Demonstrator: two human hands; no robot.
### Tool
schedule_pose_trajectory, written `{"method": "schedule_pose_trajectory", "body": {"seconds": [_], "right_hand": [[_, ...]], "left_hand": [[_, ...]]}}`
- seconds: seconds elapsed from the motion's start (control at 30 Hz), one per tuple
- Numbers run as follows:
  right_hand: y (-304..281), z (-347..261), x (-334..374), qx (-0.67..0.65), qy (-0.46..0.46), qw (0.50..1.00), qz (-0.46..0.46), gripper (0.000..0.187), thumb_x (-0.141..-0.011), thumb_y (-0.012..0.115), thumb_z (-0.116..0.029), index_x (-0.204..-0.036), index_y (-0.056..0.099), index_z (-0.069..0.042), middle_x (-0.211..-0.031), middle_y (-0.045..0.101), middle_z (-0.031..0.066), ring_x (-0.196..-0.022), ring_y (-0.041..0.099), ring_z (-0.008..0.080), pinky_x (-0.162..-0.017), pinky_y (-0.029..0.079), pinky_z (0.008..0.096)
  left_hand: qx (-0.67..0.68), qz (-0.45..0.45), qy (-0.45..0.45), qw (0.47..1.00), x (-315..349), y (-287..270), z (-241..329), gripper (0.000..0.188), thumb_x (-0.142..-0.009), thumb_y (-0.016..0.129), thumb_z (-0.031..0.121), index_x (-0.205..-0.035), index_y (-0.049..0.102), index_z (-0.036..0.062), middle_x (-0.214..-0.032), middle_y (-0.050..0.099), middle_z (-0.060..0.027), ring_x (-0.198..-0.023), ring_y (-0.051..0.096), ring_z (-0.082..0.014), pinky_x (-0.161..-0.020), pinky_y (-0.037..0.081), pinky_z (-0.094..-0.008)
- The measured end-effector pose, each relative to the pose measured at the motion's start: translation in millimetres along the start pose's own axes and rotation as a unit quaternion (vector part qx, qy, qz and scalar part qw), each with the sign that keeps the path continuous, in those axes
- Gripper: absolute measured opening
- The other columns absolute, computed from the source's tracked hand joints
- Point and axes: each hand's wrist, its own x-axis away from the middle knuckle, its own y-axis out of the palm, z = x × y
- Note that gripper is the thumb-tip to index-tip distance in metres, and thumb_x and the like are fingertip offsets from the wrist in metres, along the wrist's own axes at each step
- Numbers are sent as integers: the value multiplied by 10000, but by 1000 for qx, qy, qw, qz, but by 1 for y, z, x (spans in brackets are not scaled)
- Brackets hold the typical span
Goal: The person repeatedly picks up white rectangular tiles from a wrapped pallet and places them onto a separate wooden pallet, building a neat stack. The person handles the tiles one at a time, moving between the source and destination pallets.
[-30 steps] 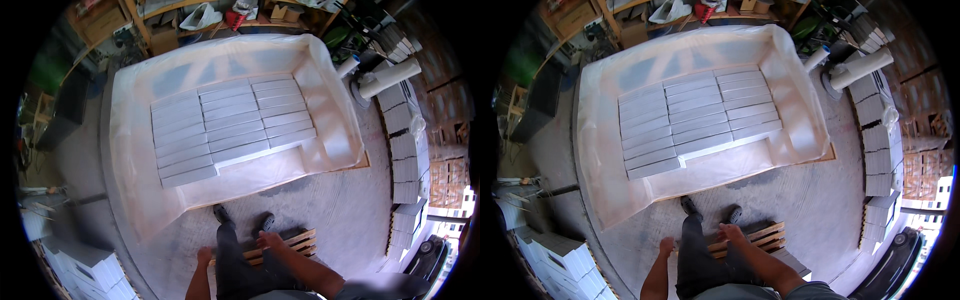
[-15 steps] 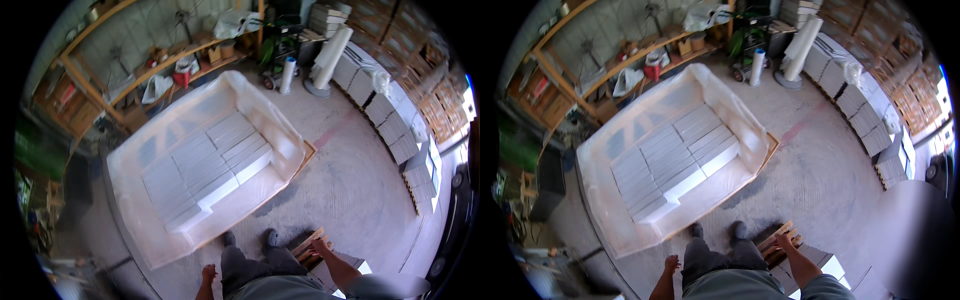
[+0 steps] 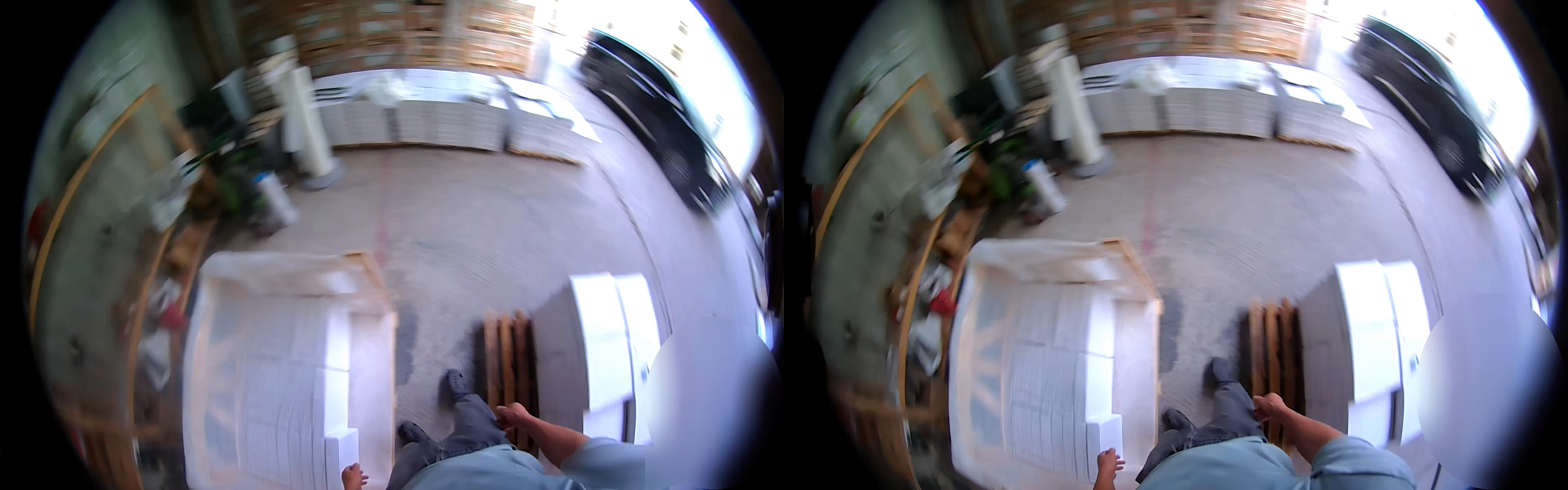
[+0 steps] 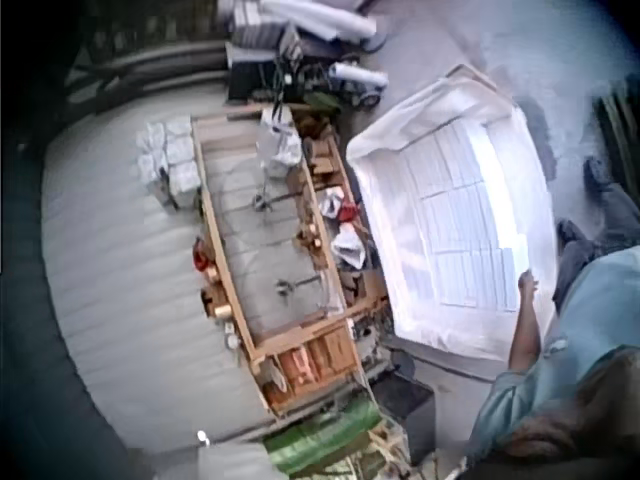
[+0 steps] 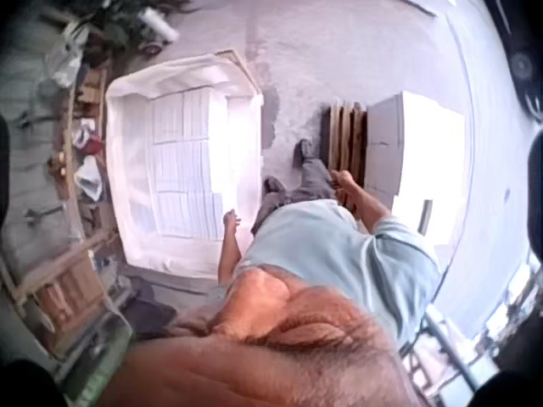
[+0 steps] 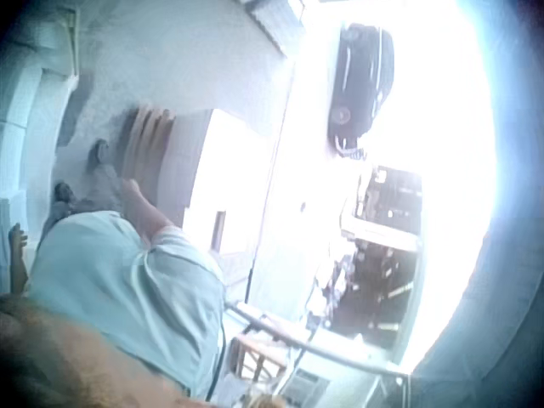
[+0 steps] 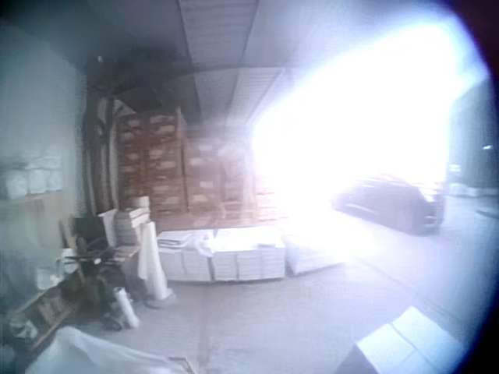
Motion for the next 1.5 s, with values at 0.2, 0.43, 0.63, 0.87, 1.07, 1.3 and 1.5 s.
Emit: {"method": "schedule_pose_trajectory", "body": {"seconds": [0.2,0.43,0.63,0.87,1.07,1.3,1.5], "right_hand": [[20,102,60,-208,30,977,26,399,-878,536,-334,-606,573,-44,-602,567,68,-492,527,162,-469,456,301],[48,206,44,-277,56,957,62,406,-867,534,-341,-922,656,42,-857,680,151,-708,675,267,-607,566,378],[30,281,18,-393,37,917,55,419,-863,539,-349,-884,652,54,-824,676,160,-689,674,269,-591,556,376],[-29,279,54,-385,14,918,93,311,-930,439,-258,-697,472,-55,-595,439,48,-483,464,195,-418,374,298],[-66,314,73,-479,53,865,135,328,-908,503,-281,-696,503,-31,-666,554,93,-480,518,194,-445,443,307],[-27,362,86,-496,68,843,197,440,-883,530,-349,-945,627,76,-872,672,163,-700,672,261,-596,564,357],[72,380,101,-543,97,822,144,505,-892,527,-359,-1040,566,122,-1016,635,224,-823,664,332,-649,567,393]], "left_hand": [[-118,-45,-21,992,-39,-16,47,472,-882,438,307,-1180,403,-58,-997,556,-213,-722,644,-339,-533,525,-424],[-210,-131,71,966,-37,48,130,483,-894,428,313,-1198,384,-60,-1021,551,-221,-738,640,-349,-544,526,-429],[-252,-213,110,937,-5,141,148,492,-907,415,321,-1213,367,-61,-1044,548,-228,-755,637,-356,-557,527,-432],[-283,-208,103,931,38,185,135,558,-950,412,354,-1332,321,-43,-1142,551,-227,-863,624,-325,-667,545,-438],[-339,-194,70,918,60,211,111,558,-941,432,338,-1326,334,-54,-1137,552,-244,-834,624,-338,-694,527,-423],[-397,-251,97,878,52,242,127,473,-915,471,339,-1244,435,0,-1043,589,-178,-763,646,-294,-565,516,-380],[-409,-290,134,854,28,260,156,453,-912,469,343,-1167,477,-32,-973,608,-174,-745,646,-293,-540,529,-378]]}}
